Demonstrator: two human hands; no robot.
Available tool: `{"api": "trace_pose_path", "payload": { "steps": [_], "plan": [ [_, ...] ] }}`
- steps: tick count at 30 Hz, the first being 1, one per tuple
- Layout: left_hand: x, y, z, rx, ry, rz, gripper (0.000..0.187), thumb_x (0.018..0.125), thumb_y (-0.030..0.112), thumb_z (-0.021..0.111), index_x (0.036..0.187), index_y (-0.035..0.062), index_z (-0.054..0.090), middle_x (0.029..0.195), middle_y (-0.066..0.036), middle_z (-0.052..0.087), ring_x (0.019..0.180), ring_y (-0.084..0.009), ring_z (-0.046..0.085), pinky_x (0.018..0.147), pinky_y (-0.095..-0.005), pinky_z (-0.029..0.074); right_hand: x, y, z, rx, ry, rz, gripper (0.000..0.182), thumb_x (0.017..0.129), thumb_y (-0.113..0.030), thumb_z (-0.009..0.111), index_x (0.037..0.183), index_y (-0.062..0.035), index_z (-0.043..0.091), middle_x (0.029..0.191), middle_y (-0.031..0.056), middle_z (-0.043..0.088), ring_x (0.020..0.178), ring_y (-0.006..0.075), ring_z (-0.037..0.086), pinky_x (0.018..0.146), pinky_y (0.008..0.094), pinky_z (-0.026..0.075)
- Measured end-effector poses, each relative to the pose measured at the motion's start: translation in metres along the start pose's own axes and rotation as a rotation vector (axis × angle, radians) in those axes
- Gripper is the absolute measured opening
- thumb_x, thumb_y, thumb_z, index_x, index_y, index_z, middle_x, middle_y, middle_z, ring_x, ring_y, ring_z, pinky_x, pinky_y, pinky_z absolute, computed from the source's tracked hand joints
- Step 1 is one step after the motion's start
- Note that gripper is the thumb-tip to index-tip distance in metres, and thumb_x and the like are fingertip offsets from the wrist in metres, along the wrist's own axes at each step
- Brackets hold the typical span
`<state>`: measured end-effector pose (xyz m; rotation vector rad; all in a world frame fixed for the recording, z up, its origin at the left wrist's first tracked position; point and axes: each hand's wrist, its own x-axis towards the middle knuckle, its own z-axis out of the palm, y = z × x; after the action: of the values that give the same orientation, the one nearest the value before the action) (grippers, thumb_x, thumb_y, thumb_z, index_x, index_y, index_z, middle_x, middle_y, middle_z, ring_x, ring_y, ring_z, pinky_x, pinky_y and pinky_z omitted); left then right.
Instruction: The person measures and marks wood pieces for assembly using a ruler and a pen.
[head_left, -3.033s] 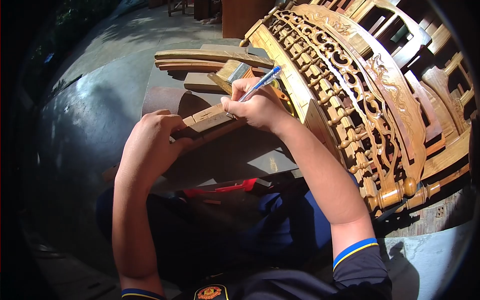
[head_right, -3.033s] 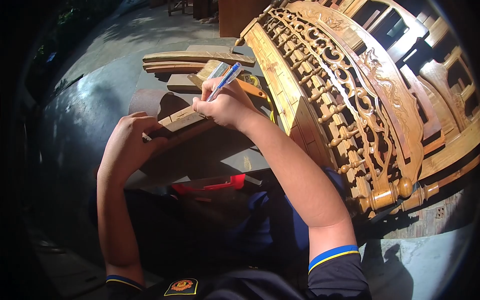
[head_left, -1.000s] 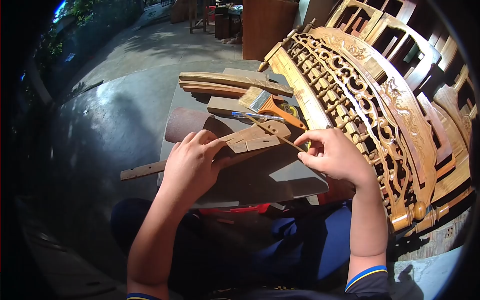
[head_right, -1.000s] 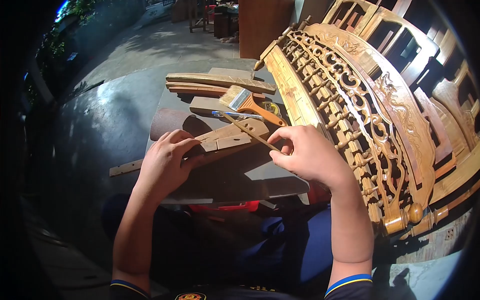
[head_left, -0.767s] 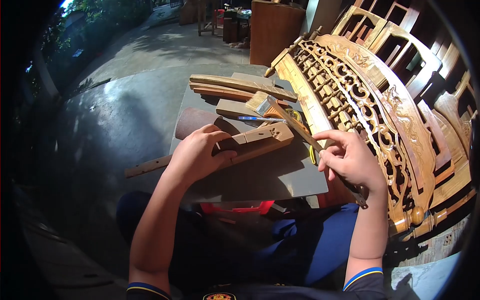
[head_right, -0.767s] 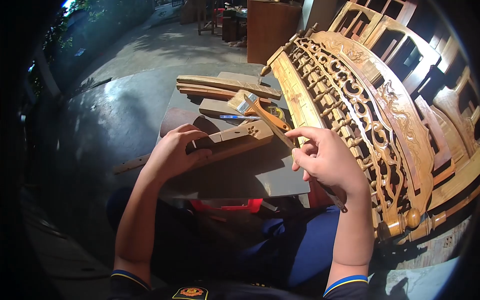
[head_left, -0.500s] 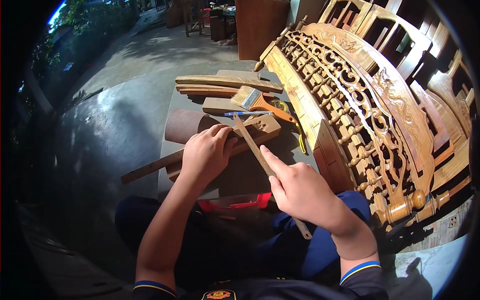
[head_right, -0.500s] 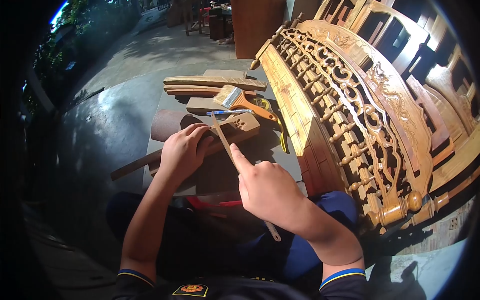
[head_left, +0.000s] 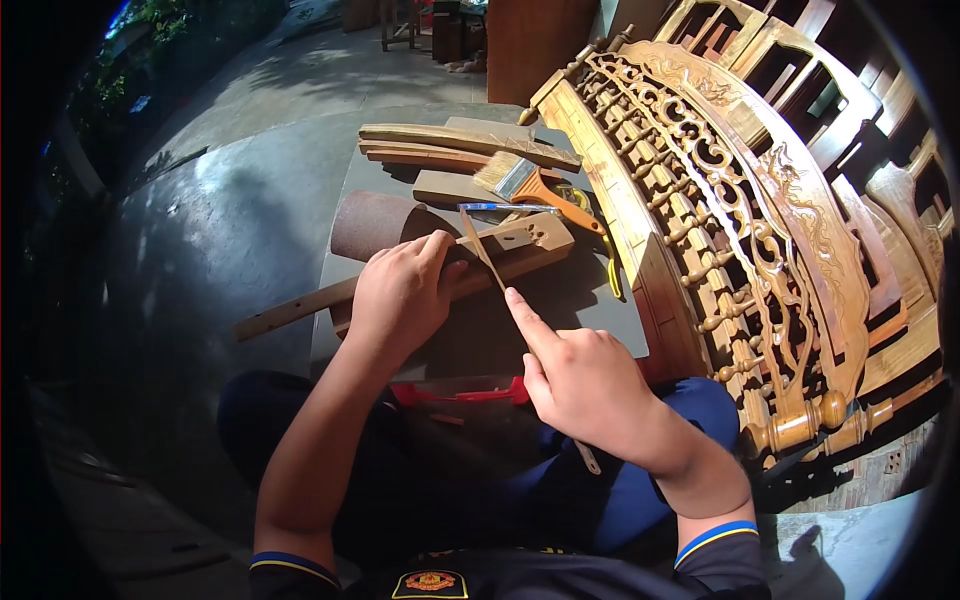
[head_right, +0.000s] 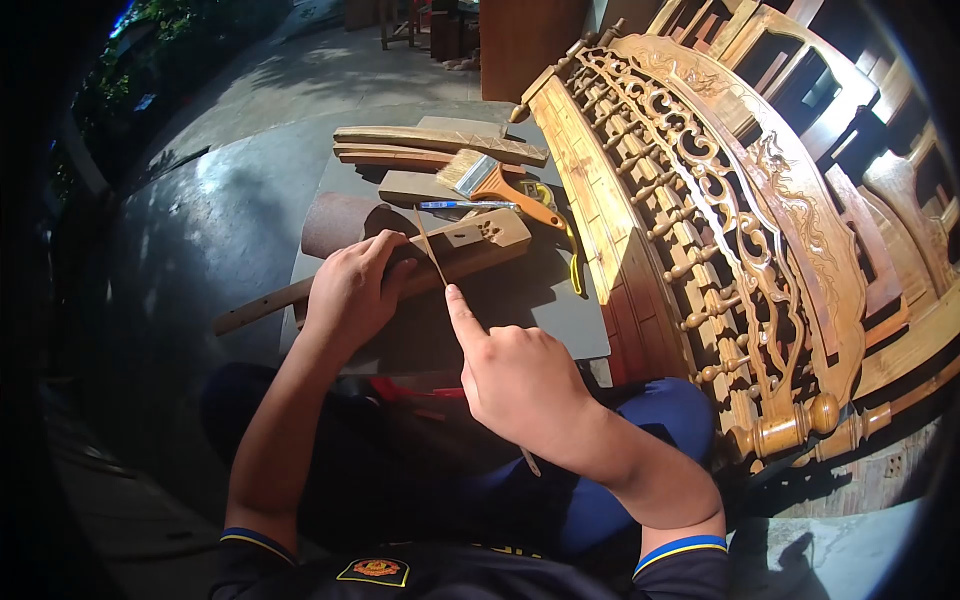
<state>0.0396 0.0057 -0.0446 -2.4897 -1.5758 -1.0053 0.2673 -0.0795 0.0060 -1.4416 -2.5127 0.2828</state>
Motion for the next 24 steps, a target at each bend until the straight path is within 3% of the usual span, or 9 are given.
{"api": "trace_pose_path", "payload": {
  "steps": [5, 8, 11, 18, 20, 24],
  "plan": [
    [-0.001, -0.004, 0.005, -0.021, 0.026, 0.011, 0.022, 0.098, 0.020, 0.071, 0.110, 0.0036, 0.065, 0.092, -0.018, 0.075, 0.089, -0.0404, 0.072, 0.080, -0.0495, 0.056, -0.001, -0.007, 0.000, -0.088, -0.068, 0.035, 0.069, 0.096, -0.015, 0.064, 0.161, -0.0020, 0.044, 0.066, 0.0194, 0.068, 0.061, 0.0414, 0.068, 0.064, 0.0536, 0.057],
    [-0.002, -0.004, 0.008, 0.007, 0.043, 0.001, 0.022, 0.097, 0.021, 0.072, 0.107, 0.0037, 0.064, 0.091, -0.017, 0.075, 0.087, -0.0398, 0.072, 0.078, -0.0498, 0.055, 0.001, -0.014, -0.004, -0.121, -0.126, 0.027, 0.074, 0.092, -0.013, 0.066, 0.160, 0.0034, 0.041, 0.068, 0.0194, 0.070, 0.063, 0.0396, 0.072, 0.063, 0.0504, 0.060],
    [-0.003, -0.005, 0.009, 0.048, 0.086, 0.024, 0.024, 0.098, 0.026, 0.069, 0.092, 0.0052, 0.059, 0.082, -0.012, 0.073, 0.083, -0.0346, 0.073, 0.075, -0.0465, 0.053, 0.010, -0.013, -0.002, -0.099, -0.108, 0.043, 0.071, 0.094, -0.014, 0.064, 0.159, 0.0033, 0.043, 0.068, 0.0210, 0.069, 0.064, 0.0411, 0.072, 0.065, 0.0513, 0.060],
    [0.000, -0.005, 0.007, 0.030, 0.046, -0.015, 0.025, 0.097, 0.027, 0.071, 0.093, 0.0051, 0.059, 0.080, -0.014, 0.072, 0.078, -0.0367, 0.072, 0.070, -0.0485, 0.054, 0.036, 0.003, 0.013, -0.032, 0.003, -0.015, 0.065, 0.096, -0.013, 0.062, 0.157, 0.0038, 0.047, 0.067, 0.0229, 0.068, 0.065, 0.0433, 0.072, 0.068, 0.0526, 0.060],
    [-0.001, -0.005, 0.006, 0.010, 0.051, -0.026, 0.023, 0.096, 0.025, 0.073, 0.100, 0.0050, 0.061, 0.083, -0.016, 0.072, 0.078, -0.0400, 0.071, 0.068, -0.0505, 0.054, 0.027, -0.006, 0.004, -0.087, -0.050, -0.005, 0.066, 0.096, -0.012, 0.061, 0.157, 0.0047, 0.046, 0.065, 0.0222, 0.068, 0.064, 0.0425, 0.072, 0.067, 0.0523, 0.060],
    [-0.002, -0.006, 0.006, 0.003, 0.048, -0.024, 0.025, 0.096, 0.026, 0.073, 0.098, 0.0046, 0.060, 0.083, -0.016, 0.072, 0.079, -0.0408, 0.071, 0.068, -0.0506, 0.054, 0.005, -0.017, -0.015, -0.166, -0.140, 0.004, 0.067, 0.094, -0.013, 0.062, 0.157, 0.0042, 0.046, 0.065, 0.0218, 0.068, 0.064, 0.0407, 0.072, 0.066, 0.0517, 0.060]
  ]
}}
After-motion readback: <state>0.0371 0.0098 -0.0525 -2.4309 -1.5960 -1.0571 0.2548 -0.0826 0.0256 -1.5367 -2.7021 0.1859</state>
